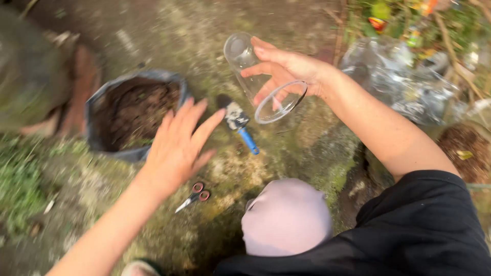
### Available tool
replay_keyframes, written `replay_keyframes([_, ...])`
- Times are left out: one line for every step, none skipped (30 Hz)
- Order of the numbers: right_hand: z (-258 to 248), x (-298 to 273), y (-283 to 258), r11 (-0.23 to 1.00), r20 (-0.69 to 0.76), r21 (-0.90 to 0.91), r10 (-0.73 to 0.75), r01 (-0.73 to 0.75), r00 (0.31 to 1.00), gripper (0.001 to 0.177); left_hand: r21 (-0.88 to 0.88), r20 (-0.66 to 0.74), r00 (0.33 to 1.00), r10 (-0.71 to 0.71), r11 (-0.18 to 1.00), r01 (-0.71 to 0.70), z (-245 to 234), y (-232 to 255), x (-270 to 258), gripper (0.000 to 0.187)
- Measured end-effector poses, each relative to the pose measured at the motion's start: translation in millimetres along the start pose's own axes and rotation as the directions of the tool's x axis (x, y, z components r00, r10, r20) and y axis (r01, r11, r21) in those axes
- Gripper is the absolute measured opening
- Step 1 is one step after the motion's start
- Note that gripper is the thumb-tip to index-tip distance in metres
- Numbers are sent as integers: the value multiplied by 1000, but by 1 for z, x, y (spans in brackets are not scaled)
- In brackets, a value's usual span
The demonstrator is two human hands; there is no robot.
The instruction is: Working with soil and plants in an outdoor garden, including digging with a trowel and tending to potted saplings.
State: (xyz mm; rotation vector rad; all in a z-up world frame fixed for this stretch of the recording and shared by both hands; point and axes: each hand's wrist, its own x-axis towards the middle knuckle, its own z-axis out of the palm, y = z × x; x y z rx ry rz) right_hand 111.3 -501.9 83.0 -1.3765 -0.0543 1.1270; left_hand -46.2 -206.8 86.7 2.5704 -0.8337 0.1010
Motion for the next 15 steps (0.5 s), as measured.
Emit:
replay_keyframes([34, 22, -10, 1000, 57, -19, 12, -11, 998, 103, 21, -8, 998, -57, 998, 57, -19, -6, -4, 93])
replay_keyframes([65, 37, -24, 1000, 129, -15, -17, 19, 992, 99, 77, -45, 999, 17, 997, -14, -39, -16, -2, 101])
replay_keyframes([96, 50, -37, 999, 201, -7, -44, 47, 979, 95, 138, -75, 993, 93, 987, -82, -60, -25, 0, 109])
replay_keyframes([118, 70, -46, 998, 217, -23, -49, 56, 975, 95, 155, -87, 993, 83, 985, -69, -74, -39, -10, 109])
replay_keyframes([138, 89, -54, 995, 311, -16, -90, 100, 946, 91, 152, -163, 983, 79, 987, -54, -87, -54, -19, 110])
replay_keyframes([157, 106, -62, 990, 392, -4, -129, 142, 911, 97, 143, -239, 967, 84, 988, -51, -99, -68, -26, 111])
replay_keyframes([185, 111, -80, 989, 398, -17, -131, 150, 908, 97, 154, -251, 964, 84, 987, -46, -121, -71, -39, 111])
replay_keyframes([213, 115, -96, 983, 433, -12, -161, 184, 887, 93, 177, -315, 945, 83, 984, -28, -142, -74, -52, 97])
replay_keyframes([240, 119, -111, 976, 469, -6, -189, 217, 863, 89, 197, -378, 922, 86, 980, -11, -162, -77, -66, 83])
replay_keyframes([254, 130, -115, 976, 472, -16, -183, 217, 862, 89, 197, -387, 918, 83, 980, -6, -172, -87, -89, 83])
replay_keyframes([267, 142, -120, 953, 519, 0, -259, 303, 815, 89, 128, -516, 856, 37, 991, 35, -180, -97, -113, 78])
replay_keyframes([283, 155, -124, 924, 569, 21, -326, 383, 755, 89, 54, -634, 773, -19, 996, 69, -189, -108, -138, 73])
replay_keyframes([304, 166, -123, 925, 577, 11, -316, 381, 753, 89, 55, -643, 765, -24, 996, 77, -198, -113, -151, 73])
replay_keyframes([327, 179, -126, 806, 505, -136, -444, 576, 740, 86, -310, -621, 667, -412, 911, 273, -211, -118, -164, 58])
replay_keyframes([351, 191, -129, 634, 445, -292, -572, 716, 689, 84, -630, -452, 508, -733, 666, 400, -224, -124, -177, 52])
